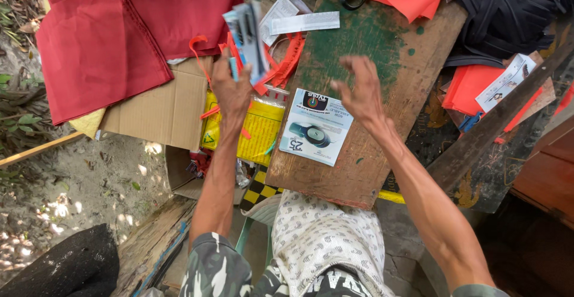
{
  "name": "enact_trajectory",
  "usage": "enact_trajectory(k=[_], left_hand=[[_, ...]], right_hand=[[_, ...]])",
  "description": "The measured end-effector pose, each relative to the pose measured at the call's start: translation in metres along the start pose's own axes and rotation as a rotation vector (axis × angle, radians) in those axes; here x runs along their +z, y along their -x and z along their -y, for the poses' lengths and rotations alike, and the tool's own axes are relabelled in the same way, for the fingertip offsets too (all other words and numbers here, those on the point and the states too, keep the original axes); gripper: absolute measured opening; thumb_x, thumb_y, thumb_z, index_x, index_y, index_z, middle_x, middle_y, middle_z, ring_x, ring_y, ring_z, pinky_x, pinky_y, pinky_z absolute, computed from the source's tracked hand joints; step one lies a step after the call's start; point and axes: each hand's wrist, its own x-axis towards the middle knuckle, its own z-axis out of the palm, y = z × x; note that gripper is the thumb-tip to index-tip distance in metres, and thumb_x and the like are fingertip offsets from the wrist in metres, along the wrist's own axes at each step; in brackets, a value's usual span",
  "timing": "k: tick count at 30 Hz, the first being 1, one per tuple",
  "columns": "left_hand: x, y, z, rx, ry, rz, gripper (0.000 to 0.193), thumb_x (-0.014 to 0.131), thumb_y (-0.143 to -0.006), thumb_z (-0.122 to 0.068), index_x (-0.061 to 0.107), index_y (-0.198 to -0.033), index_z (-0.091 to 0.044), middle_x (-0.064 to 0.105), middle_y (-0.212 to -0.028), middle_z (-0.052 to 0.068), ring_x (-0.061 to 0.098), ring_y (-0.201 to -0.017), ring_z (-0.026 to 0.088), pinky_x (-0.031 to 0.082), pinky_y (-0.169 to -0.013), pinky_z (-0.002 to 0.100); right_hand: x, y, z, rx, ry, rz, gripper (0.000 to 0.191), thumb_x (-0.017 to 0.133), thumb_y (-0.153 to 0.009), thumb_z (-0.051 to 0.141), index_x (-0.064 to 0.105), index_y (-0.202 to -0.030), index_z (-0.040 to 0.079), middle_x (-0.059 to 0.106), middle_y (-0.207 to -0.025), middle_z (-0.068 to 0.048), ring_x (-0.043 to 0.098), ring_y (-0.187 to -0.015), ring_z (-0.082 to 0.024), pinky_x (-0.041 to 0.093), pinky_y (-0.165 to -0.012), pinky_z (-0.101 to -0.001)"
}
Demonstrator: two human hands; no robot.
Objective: The person cuts strips from printed paper flyers at a wooden work table. They align a long saw blade as a straightedge over the paper, hold it down with one hand, and slice along it with a utility knife, repeating the process on multiple flyers and stacking the cut strips.
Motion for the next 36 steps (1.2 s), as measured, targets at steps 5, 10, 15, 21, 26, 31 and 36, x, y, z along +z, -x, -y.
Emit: enact_trajectory(k=[5,10,15,21,26,31,36], left_hand=[[0.004,0.080,-0.001,-0.283,-0.077,0.130,0.022,0.074,-0.091,-0.018,0.072,-0.105,-0.001,0.069,-0.081,0.012,0.066,-0.075,0.021,0.053,-0.071,0.038],[0.052,0.130,-0.014,-0.106,-0.156,0.111,0.041,0.078,-0.085,-0.013,0.067,-0.122,0.000,0.061,-0.099,0.016,0.063,-0.091,0.033,0.052,-0.081,0.043],[0.062,0.136,-0.024,-0.055,-0.268,0.147,0.049,0.075,-0.086,-0.011,0.058,-0.130,0.001,0.053,-0.115,0.023,0.061,-0.101,0.042,0.051,-0.082,0.047],[0.065,0.122,-0.021,-0.014,-0.311,0.105,0.047,0.077,-0.083,-0.012,0.057,-0.123,0.004,0.057,-0.112,0.022,0.062,-0.102,0.043,0.050,-0.086,0.048],[0.062,0.122,-0.017,-0.122,-0.419,0.255,0.023,0.078,-0.084,-0.013,0.069,-0.100,0.001,0.061,-0.101,0.023,0.064,-0.094,0.039,0.050,-0.082,0.048],[0.053,0.123,-0.010,-0.140,-0.224,0.273,0.012,0.075,-0.085,-0.009,0.076,-0.094,-0.002,0.073,-0.089,0.017,0.072,-0.081,0.030,0.052,-0.072,0.038],[0.044,0.119,-0.012,-0.197,0.317,0.318,0.015,0.077,-0.086,0.003,0.078,-0.100,-0.003,0.073,-0.083,0.001,0.064,-0.076,0.011,0.052,-0.068,0.027]], right_hand=[[0.012,0.088,0.001,-0.025,0.197,0.113,0.076,0.090,-0.072,0.022,0.054,-0.136,0.003,0.050,-0.138,-0.018,0.044,-0.129,-0.037,0.040,-0.109,-0.0488],[0.030,0.111,-0.011,-0.063,0.259,0.133,0.097,0.091,-0.064,0.019,0.046,-0.150,0.012,0.036,-0.155,-0.016,0.030,-0.141,-0.038,0.029,-0.108,-0.0533],[0.035,0.112,-0.016,-0.058,0.256,0.100,0.097,0.091,-0.065,0.016,0.047,-0.151,0.013,0.036,-0.158,-0.014,0.031,-0.143,-0.037,0.029,-0.110,-0.0513],[0.036,0.103,-0.010,0.009,0.211,0.102,0.108,0.094,-0.058,0.016,0.042,-0.152,0.006,0.037,-0.152,-0.014,0.033,-0.139,-0.038,0.029,-0.108,-0.0511],[0.036,0.097,-0.008,0.039,0.199,0.116,0.119,0.095,-0.050,0.014,0.037,-0.154,0.006,0.038,-0.147,-0.014,0.034,-0.136,-0.038,0.029,-0.106,-0.0508],[0.037,0.095,-0.008,0.056,0.144,0.080,0.131,0.100,-0.047,0.013,0.030,-0.158,0.011,0.034,-0.147,-0.013,0.032,-0.135,-0.033,0.029,-0.109,-0.0514],[0.022,0.098,-0.010,0.248,-0.571,-0.194,0.124,0.096,-0.064,0.006,0.016,-0.157,0.015,0.062,-0.129,-0.012,0.059,-0.123,-0.025,0.045,-0.111,-0.0418]])
